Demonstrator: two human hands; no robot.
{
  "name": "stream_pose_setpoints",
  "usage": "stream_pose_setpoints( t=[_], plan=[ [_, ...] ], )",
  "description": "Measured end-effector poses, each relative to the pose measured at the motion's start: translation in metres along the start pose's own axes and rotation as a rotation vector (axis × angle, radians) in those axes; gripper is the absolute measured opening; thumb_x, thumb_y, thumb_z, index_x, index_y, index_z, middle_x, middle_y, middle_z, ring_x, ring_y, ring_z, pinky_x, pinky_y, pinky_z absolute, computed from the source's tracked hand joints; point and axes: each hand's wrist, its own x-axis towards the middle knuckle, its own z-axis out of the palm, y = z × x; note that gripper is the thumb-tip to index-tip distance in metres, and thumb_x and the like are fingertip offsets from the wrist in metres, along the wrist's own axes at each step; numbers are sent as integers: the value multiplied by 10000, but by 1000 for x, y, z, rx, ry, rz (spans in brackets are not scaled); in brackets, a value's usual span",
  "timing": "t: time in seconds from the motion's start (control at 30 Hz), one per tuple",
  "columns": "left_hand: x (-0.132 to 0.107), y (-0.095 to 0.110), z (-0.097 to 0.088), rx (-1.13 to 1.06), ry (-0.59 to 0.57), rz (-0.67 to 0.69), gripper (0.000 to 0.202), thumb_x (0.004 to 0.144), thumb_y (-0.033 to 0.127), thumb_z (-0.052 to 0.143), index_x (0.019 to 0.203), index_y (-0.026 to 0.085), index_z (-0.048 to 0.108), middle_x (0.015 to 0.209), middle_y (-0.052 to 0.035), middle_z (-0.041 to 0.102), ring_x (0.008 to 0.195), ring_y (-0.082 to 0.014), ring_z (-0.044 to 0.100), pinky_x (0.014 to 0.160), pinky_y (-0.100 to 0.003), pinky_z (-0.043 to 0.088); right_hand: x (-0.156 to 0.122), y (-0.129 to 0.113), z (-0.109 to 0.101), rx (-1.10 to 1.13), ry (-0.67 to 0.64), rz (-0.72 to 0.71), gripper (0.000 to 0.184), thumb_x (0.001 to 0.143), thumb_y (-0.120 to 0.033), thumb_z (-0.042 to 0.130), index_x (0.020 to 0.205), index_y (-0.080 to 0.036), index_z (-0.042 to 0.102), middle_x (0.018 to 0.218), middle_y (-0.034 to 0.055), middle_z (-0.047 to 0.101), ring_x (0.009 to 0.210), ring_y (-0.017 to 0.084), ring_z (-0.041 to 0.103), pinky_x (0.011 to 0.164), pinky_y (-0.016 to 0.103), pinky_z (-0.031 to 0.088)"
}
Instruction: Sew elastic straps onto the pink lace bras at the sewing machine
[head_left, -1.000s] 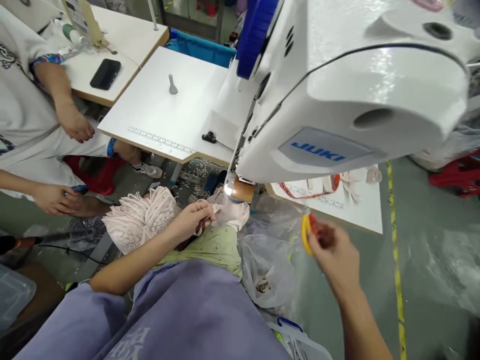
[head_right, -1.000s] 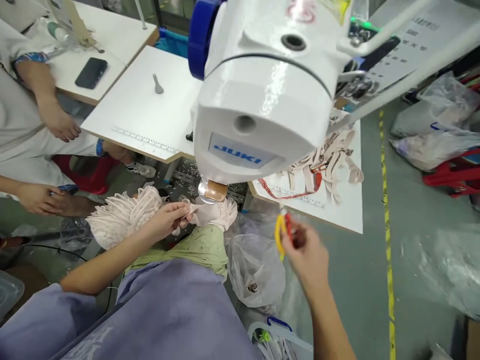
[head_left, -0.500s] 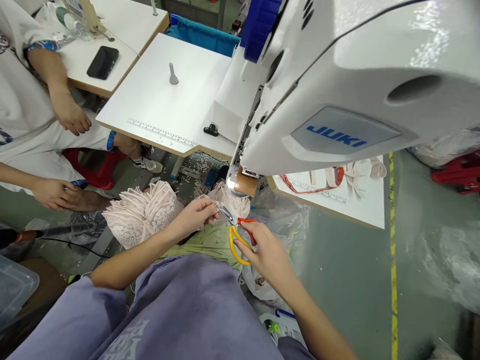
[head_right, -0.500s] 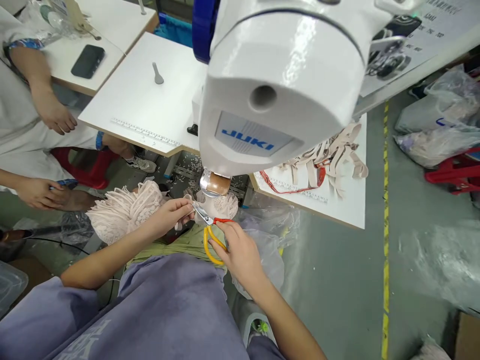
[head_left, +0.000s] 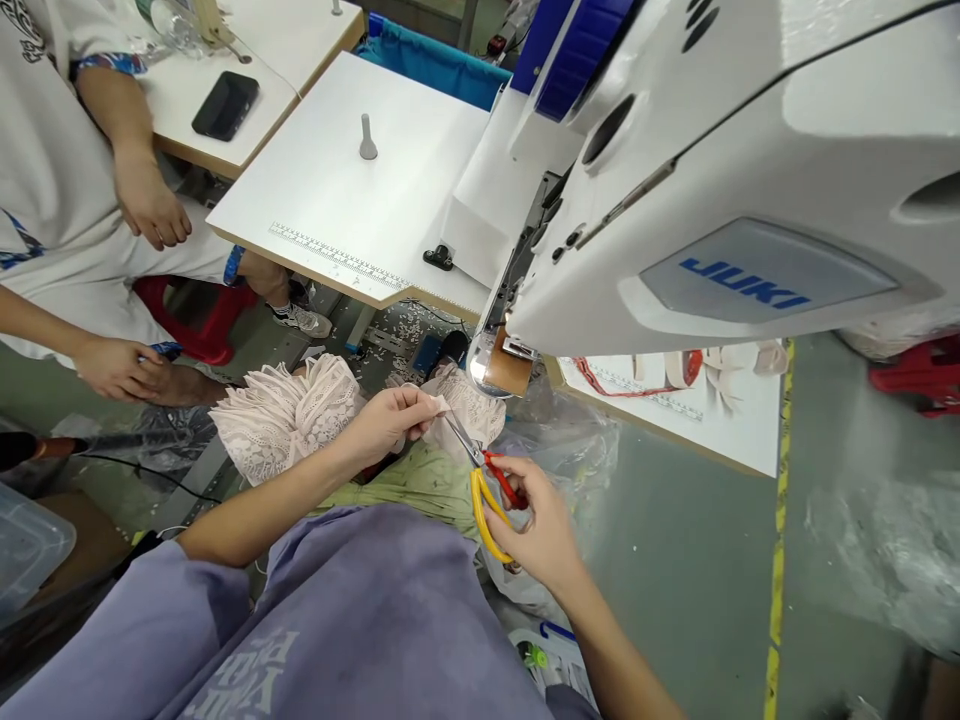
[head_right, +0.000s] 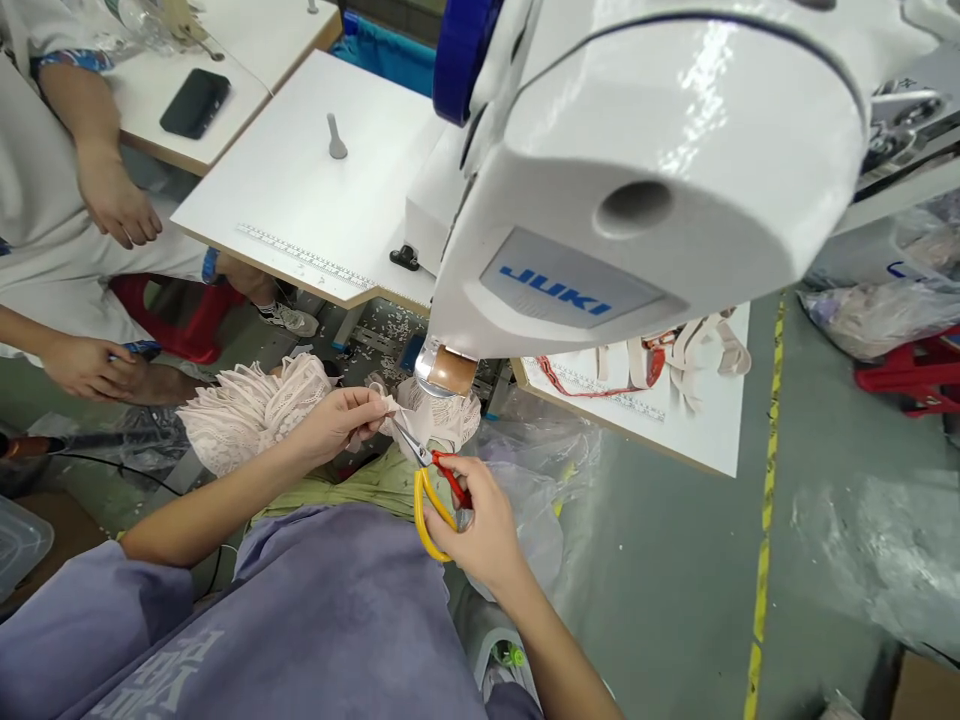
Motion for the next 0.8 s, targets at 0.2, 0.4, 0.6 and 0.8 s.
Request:
stream_pose_setpoints(
  t=[0.2, 0.4, 0.6, 0.8],
  plan=[
    [-2, -1, -2, 199, 43, 89, 326, 859, 418, 657, 701, 140, 596, 652, 9, 590, 565, -82, 530, 575, -214, 409, 19, 2, 13, 7, -25, 46, 431, 767, -254, 670, 1191, -223, 602, 935, 31, 640, 630, 139, 536, 626, 302, 491],
    [-4, -1, -7, 318, 73, 91, 297, 887, 404, 605, 743, 145, 599, 663, 17, 588, 583, -92, 552, 586, -216, 421, 27, -1, 8, 10, -57, 99, 365, 823, -317, 673, 1177, -228, 666, 898, 30, 668, 631, 145, 560, 611, 283, 481],
    [-5, -3, -7, 365, 70, 117, 362, 905, 463, 592, 721, 151, 582, 672, 18, 588, 586, -88, 544, 599, -212, 429, 19, -2, 0, 1, -69, 176, 336, 867, -369, 647, 1174, -248, 706, 877, 39, 689, 630, 151, 585, 589, 282, 474],
    [-5, -3, -4, 163, 53, 83, 353, 892, 427, 631, 683, 156, 545, 590, 42, 519, 529, -62, 443, 551, -193, 373, 8, 17, -39, -84, -5, 311, 415, 838, -509, 664, 1152, -242, 718, 768, 33, 693, 603, 171, 599, 561, 293, 484]
  ],
)
